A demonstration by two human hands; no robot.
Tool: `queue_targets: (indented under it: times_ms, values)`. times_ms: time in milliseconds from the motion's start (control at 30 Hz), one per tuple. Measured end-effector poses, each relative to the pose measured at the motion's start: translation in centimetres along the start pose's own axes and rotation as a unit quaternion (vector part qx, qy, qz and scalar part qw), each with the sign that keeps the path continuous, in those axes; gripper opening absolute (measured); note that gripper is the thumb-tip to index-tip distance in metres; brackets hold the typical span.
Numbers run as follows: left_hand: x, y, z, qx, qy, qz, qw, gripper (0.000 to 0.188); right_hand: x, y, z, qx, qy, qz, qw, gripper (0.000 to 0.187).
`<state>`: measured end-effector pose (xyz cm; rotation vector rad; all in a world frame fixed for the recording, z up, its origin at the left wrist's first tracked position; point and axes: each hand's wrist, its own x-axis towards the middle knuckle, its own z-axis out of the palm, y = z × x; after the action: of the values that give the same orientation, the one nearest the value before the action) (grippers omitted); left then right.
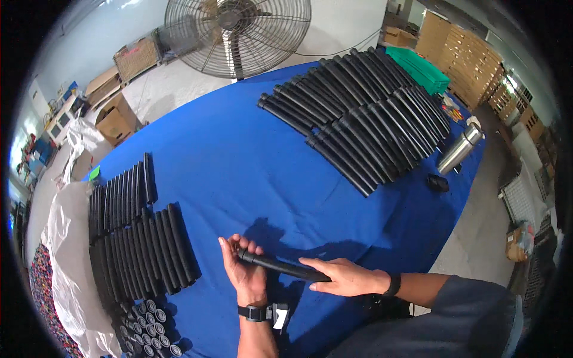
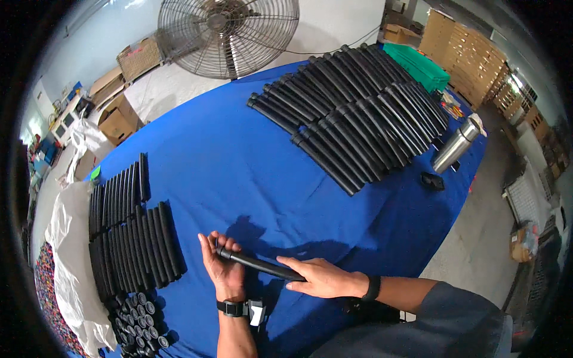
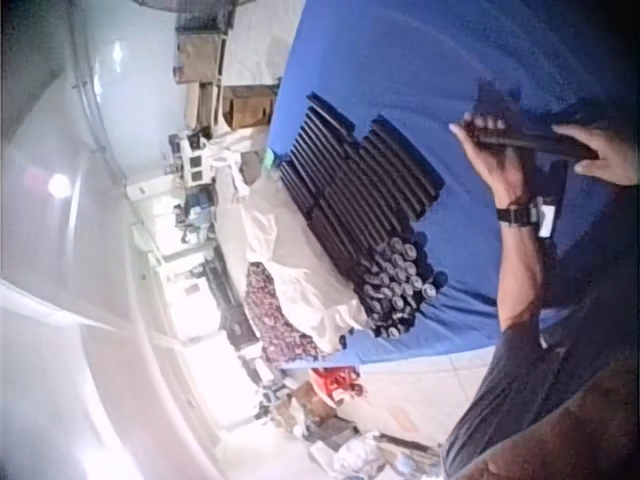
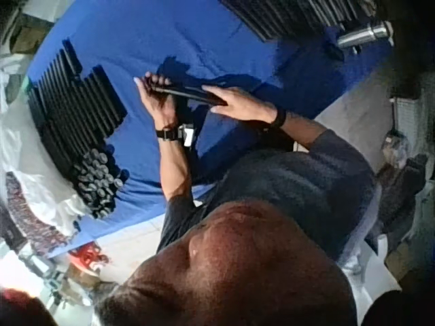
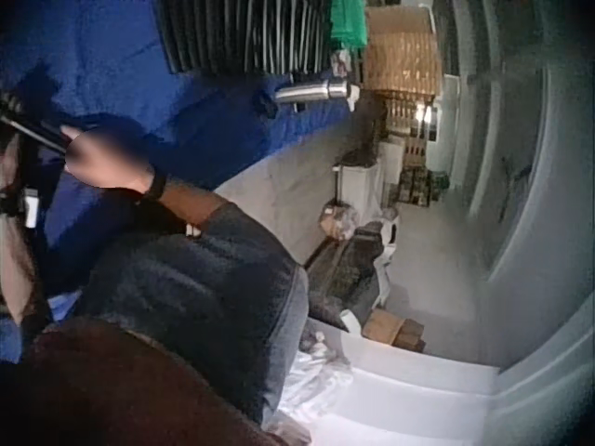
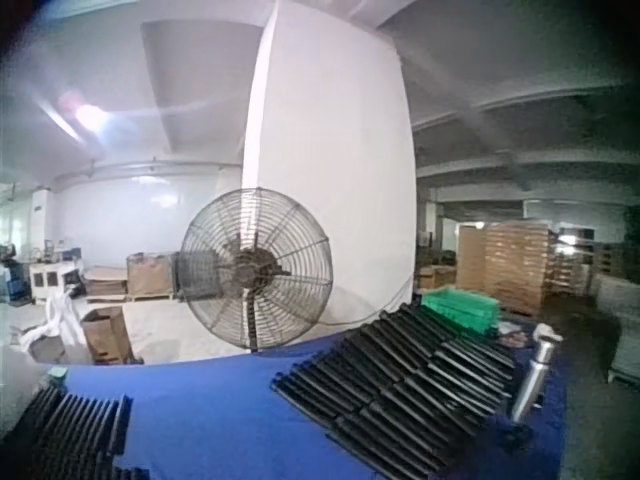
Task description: The person repeatedly picks up a black cylindrical pole and a small circular cap, then fits the cap onto the pole's end. They place the assembled unit on a growing stack on the right side of the table. The process is repeated multiple times with consistent hand motions.
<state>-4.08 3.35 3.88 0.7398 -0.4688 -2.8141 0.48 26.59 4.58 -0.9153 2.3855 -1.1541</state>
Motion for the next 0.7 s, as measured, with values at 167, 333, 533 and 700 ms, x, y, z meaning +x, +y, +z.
queue_targets:
  times_ms: [167, 333, 533, 700]
  values:
    - [1.4, 0.5, -3.9, -0.187, -0.232, -0.123, 0.947, 0.043, -0.7, -1.5, -1.0, 0.630, -0.235, 0.214, 0.708, 0.054]
    - [0.1, -0.5, -1.2, -0.059, -0.076, -0.040, 0.995, 0.038, -0.7, -0.5, 0.0, 0.512, -0.204, 0.207, 0.808, 0.059]
    - [0.7, 0.1, -2.7, -0.066, -0.116, -0.046, 0.990, 0.034, -1.1, -2.8, 0.0, 0.519, -0.180, 0.182, 0.816, 0.059]
    - [0.6, 0.1, -2.6, -0.038, -0.093, -0.032, 0.994, 0.033, -1.1, -1.9, 0.6, 0.425, -0.189, 0.167, 0.869, 0.069]
